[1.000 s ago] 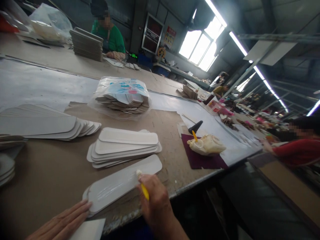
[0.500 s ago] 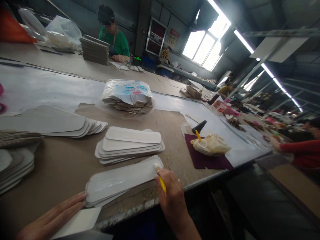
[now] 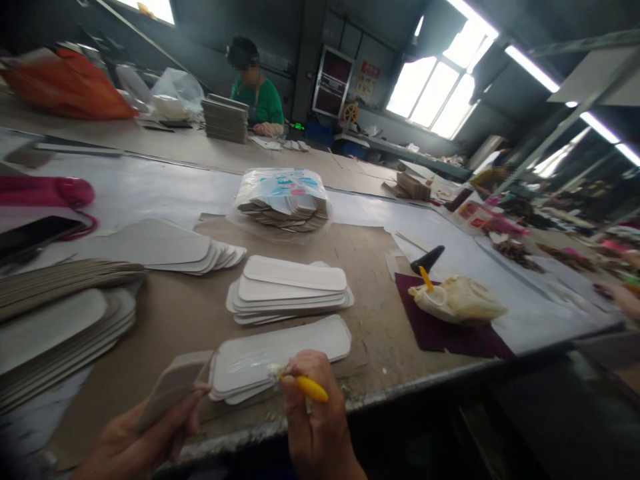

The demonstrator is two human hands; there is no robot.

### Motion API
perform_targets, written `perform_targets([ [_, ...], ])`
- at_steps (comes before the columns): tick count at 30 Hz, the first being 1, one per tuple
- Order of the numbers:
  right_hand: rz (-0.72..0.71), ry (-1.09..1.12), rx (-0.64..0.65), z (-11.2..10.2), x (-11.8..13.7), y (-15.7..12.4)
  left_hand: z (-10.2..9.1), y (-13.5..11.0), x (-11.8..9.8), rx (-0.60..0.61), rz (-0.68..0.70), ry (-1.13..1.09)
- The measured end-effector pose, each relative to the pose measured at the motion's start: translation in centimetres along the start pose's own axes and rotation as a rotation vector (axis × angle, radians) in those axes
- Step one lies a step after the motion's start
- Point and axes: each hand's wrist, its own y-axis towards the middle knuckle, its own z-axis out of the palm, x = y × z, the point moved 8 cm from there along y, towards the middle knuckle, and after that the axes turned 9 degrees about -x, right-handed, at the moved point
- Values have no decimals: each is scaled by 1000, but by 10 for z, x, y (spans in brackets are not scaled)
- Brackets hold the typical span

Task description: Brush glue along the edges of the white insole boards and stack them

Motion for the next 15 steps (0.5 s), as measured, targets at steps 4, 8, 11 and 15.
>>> perform_targets([
  [4,231,118,107,25,-13,0,33,-12,-10,77,-457,-320],
  [8,348,124,286,58,-18,-7,46,-18,-20,109,-470,-405],
  [11,508,134,380,72,-24,-15,52,-24,-25,159,-447,-393],
  [15,558,86,382,72,-25,-16,54,-30,-33,173,-447,-427],
])
